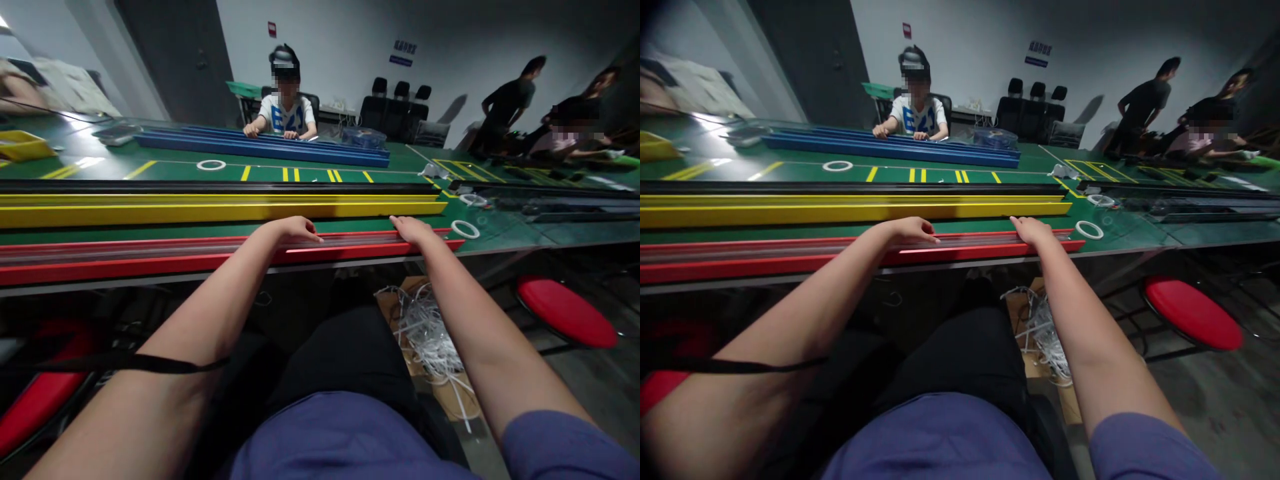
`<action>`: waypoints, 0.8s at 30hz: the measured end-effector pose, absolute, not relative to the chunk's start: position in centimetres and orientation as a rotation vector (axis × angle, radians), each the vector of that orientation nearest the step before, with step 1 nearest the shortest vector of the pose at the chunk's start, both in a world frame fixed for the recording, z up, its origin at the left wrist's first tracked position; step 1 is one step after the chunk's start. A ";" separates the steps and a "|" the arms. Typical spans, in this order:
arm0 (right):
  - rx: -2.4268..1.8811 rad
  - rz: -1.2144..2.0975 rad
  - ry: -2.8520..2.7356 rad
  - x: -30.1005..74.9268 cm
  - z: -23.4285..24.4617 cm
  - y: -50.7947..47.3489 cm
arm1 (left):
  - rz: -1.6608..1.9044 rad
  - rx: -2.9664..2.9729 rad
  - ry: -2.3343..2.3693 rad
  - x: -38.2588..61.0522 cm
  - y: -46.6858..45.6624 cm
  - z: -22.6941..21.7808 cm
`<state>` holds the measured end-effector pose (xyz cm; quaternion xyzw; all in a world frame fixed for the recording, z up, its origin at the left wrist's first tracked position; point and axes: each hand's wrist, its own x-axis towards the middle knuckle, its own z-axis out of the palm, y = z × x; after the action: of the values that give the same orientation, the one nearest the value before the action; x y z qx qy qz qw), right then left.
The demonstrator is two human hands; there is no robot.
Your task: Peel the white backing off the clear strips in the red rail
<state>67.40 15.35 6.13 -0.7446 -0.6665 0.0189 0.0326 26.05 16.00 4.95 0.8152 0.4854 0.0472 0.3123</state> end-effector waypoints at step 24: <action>-2.253 -0.054 -1.908 66.7 5.8 12.5 | 0.195 2.161 1.394 26.2 14.1 5.8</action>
<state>66.68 12.47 5.78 -0.7596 -0.6432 -0.0183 0.0946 26.21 14.10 5.81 0.8050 0.5194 0.0726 0.2775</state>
